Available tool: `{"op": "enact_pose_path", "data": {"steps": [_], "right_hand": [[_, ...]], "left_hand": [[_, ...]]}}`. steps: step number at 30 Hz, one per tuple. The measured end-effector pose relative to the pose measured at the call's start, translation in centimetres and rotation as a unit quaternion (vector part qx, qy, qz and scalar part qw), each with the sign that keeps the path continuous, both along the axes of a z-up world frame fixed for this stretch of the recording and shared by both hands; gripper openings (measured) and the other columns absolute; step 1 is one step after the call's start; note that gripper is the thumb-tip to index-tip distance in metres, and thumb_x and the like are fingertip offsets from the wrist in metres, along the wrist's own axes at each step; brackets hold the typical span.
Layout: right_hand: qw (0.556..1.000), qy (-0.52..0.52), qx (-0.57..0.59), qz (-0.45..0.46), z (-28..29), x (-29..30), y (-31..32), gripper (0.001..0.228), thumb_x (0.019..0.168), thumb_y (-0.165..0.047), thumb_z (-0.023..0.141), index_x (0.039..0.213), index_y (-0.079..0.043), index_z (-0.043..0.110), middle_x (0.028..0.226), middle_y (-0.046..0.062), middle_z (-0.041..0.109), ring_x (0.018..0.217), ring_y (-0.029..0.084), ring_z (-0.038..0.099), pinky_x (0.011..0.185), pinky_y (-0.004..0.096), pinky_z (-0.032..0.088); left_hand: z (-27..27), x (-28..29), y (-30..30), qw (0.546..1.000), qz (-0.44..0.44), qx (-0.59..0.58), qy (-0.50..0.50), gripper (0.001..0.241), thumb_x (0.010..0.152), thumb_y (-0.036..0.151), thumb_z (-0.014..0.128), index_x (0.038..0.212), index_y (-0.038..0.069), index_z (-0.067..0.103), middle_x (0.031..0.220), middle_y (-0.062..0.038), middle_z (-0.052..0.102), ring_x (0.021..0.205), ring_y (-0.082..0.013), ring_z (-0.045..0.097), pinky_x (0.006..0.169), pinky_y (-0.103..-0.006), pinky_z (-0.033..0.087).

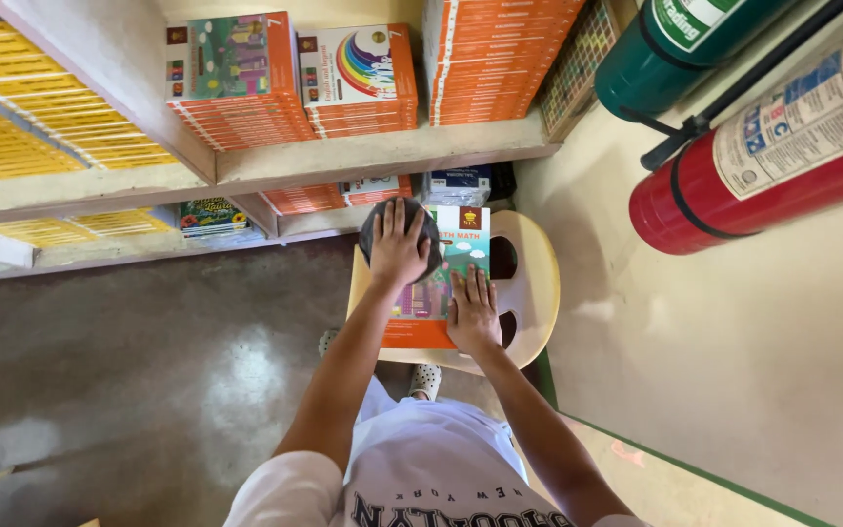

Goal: Applying and smoothing protective plastic covers on library books

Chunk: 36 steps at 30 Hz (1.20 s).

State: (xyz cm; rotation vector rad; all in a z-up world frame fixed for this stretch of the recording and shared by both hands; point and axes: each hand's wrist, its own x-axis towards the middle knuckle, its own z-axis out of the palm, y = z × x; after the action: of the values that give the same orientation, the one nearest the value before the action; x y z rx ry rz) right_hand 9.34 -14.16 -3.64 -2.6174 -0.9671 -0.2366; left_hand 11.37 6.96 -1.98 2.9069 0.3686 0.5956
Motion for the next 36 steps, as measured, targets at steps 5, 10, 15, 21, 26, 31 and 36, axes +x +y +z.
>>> {"op": "enact_pose_path", "data": {"steps": [5,10,15,21,26,31,36], "right_hand": [[1.000,0.014,-0.023,-0.012,0.4,0.0,0.2,0.062,0.093,-0.028,0.051,0.154,-0.024,0.044,0.158,0.018,0.041,0.148,0.037,0.037,0.118,0.054,0.029],[0.997,0.062,-0.035,-0.010,1.1,-0.1,0.1,0.062,0.095,-0.028,0.048,0.156,-0.024,0.039,0.162,0.018,0.034,0.151,0.038,0.031,0.120,0.055,0.024],[1.000,0.016,-0.021,-0.008,0.7,-0.1,0.3,0.063,0.091,-0.027,0.053,0.154,-0.023,0.044,0.159,0.018,0.040,0.148,0.038,0.037,0.118,0.055,0.030],[1.000,0.009,-0.013,-0.008,-0.4,0.4,0.1,0.062,0.092,-0.030,0.053,0.153,-0.022,0.046,0.157,0.018,0.043,0.146,0.038,0.039,0.117,0.055,0.031],[1.000,0.020,-0.021,-0.007,-0.6,0.1,-0.1,0.064,0.093,-0.030,0.052,0.155,-0.022,0.043,0.159,0.017,0.040,0.147,0.037,0.037,0.118,0.056,0.029],[0.998,0.042,-0.046,-0.013,-1.1,0.2,-0.2,0.070,0.090,-0.036,0.054,0.157,-0.023,0.039,0.161,0.017,0.037,0.149,0.038,0.034,0.120,0.057,0.027],[0.997,0.059,-0.057,-0.016,0.0,-0.4,-0.5,0.076,0.088,-0.042,0.058,0.158,-0.023,0.036,0.163,0.018,0.033,0.151,0.039,0.030,0.118,0.060,0.028]], "left_hand": [[-1.7,2.1,1.0,0.999,0.018,0.016,-0.037,0.061,0.087,0.047,0.061,0.143,0.021,0.058,0.151,-0.024,0.045,0.145,-0.0430,0.039,0.114,-0.0624,0.032],[-1.1,0.7,0.3,1.000,0.013,0.010,-0.017,0.060,0.090,0.045,0.059,0.145,0.021,0.056,0.154,-0.024,0.043,0.146,-0.0426,0.037,0.115,-0.0621,0.030],[-0.1,-2.7,-1.6,0.999,0.017,0.029,-0.038,0.059,0.087,0.041,0.064,0.142,0.020,0.060,0.152,-0.024,0.046,0.142,-0.0423,0.043,0.114,-0.0597,0.035],[0.7,-8.5,-5.0,0.997,0.010,0.048,-0.056,0.064,0.082,0.039,0.069,0.143,0.022,0.057,0.152,-0.023,0.046,0.141,-0.0416,0.045,0.113,-0.0580,0.037],[-0.1,-13.7,-7.3,1.000,-0.024,0.002,-0.009,0.062,0.087,0.043,0.060,0.146,0.022,0.055,0.155,-0.023,0.042,0.144,-0.0420,0.040,0.116,-0.0574,0.031],[-0.2,-16.2,-8.3,0.998,-0.048,-0.028,0.030,0.061,0.090,0.041,0.058,0.148,0.022,0.051,0.158,-0.022,0.038,0.146,-0.0417,0.036,0.117,-0.0571,0.029],[-0.2,-16.5,-8.4,0.997,-0.059,-0.036,0.038,0.060,0.093,0.041,0.055,0.149,0.022,0.050,0.159,-0.022,0.036,0.148,-0.0409,0.033,0.118,-0.0565,0.025]]}}
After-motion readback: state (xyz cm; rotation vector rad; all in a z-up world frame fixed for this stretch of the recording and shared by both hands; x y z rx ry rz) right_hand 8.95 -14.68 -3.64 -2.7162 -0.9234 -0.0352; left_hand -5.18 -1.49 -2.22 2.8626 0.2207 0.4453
